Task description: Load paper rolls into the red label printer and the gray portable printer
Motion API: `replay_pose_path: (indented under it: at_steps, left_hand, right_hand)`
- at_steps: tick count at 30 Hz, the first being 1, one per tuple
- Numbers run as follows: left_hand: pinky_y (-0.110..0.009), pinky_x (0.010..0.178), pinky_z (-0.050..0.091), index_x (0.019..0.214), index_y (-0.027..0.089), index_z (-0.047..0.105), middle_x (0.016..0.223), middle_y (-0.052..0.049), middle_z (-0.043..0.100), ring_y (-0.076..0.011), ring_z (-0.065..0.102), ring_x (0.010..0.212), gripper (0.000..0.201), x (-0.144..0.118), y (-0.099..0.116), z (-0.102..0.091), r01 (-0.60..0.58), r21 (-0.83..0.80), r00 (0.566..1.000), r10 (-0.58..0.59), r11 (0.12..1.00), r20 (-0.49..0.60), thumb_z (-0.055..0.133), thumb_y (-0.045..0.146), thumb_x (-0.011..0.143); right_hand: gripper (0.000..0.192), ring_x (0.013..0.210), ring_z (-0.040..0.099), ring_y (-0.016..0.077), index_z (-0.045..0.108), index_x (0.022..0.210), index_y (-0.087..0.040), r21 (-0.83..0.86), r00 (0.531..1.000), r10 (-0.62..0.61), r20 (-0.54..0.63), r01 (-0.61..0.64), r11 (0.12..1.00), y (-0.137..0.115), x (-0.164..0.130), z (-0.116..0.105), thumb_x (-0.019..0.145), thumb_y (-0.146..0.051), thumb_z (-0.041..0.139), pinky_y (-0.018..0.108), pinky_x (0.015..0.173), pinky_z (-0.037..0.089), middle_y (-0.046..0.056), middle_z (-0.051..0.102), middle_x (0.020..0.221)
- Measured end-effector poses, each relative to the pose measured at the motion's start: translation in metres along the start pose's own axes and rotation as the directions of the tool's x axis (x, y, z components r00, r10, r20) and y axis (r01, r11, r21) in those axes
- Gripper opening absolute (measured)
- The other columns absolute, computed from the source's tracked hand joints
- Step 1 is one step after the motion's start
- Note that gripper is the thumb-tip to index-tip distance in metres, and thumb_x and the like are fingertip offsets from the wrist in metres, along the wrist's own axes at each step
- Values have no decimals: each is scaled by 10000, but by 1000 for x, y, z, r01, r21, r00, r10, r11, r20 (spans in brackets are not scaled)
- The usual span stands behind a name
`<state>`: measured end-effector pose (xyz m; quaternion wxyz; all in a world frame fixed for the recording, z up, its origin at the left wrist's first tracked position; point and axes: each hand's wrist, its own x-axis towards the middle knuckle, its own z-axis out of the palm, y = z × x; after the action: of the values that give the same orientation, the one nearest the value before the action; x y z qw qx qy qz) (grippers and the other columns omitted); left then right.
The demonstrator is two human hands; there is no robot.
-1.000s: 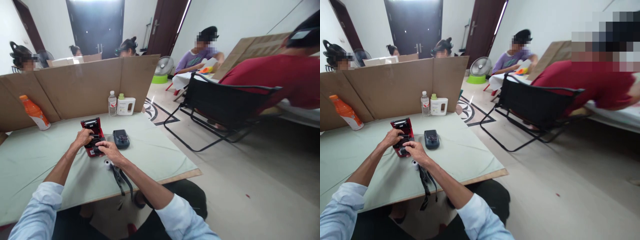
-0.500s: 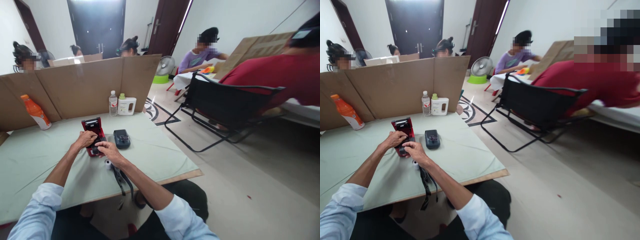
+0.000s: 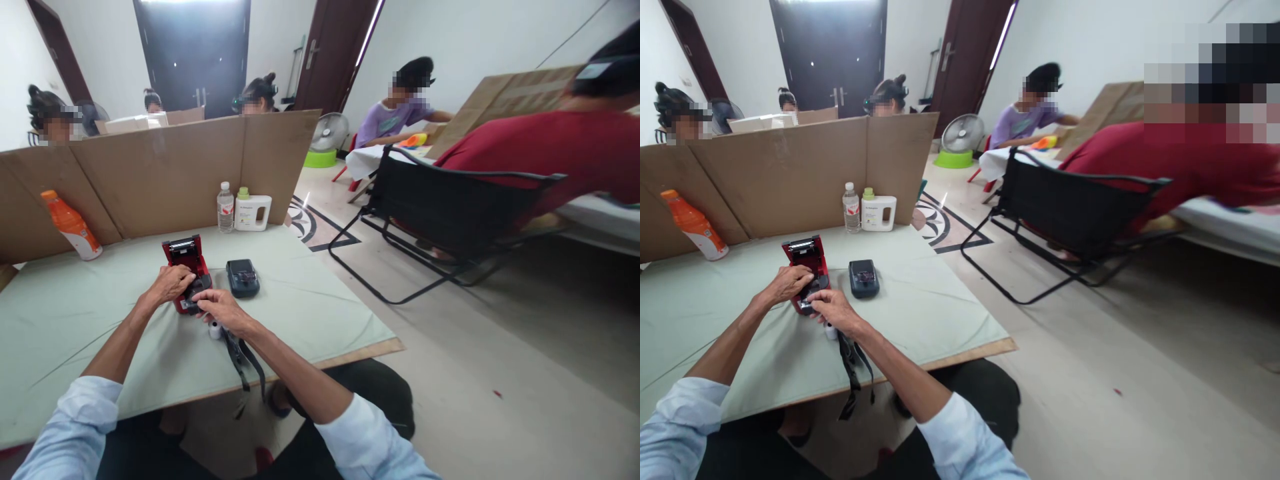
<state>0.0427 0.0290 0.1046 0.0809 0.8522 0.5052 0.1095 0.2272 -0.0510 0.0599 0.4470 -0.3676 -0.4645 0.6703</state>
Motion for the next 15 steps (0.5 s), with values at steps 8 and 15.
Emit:
replay_pose_path:
  at_steps: [8, 15]
  left_hand:
    - [-420, 899, 567, 1176, 171, 640, 1219, -139, 673, -275, 673, 1039, 418, 8, -43, -2, 212, -297, 774, -345, 931, -531, 675, 304, 781]
    - [-357, 819, 604, 1357, 157, 586, 1269, -151, 670, -287, 668, 1165, 591, 23, -57, -7, 16, -506, 849, -279, 862, -448, 652, 283, 783]
  right_hand:
    - [109, 620, 672, 125, 767, 821, -183, -75, 1000, 17, 12, -16, 997, 1, -1, -4, 735, -246, 744, 196, 514, 492, 4, 710, 729]
    - [185, 521, 479, 79, 781, 875, -174, -163, 999, -32, 26, 36, 986, 2, 0, -8, 772, -323, 745, 190, 490, 360, -34, 597, 617]
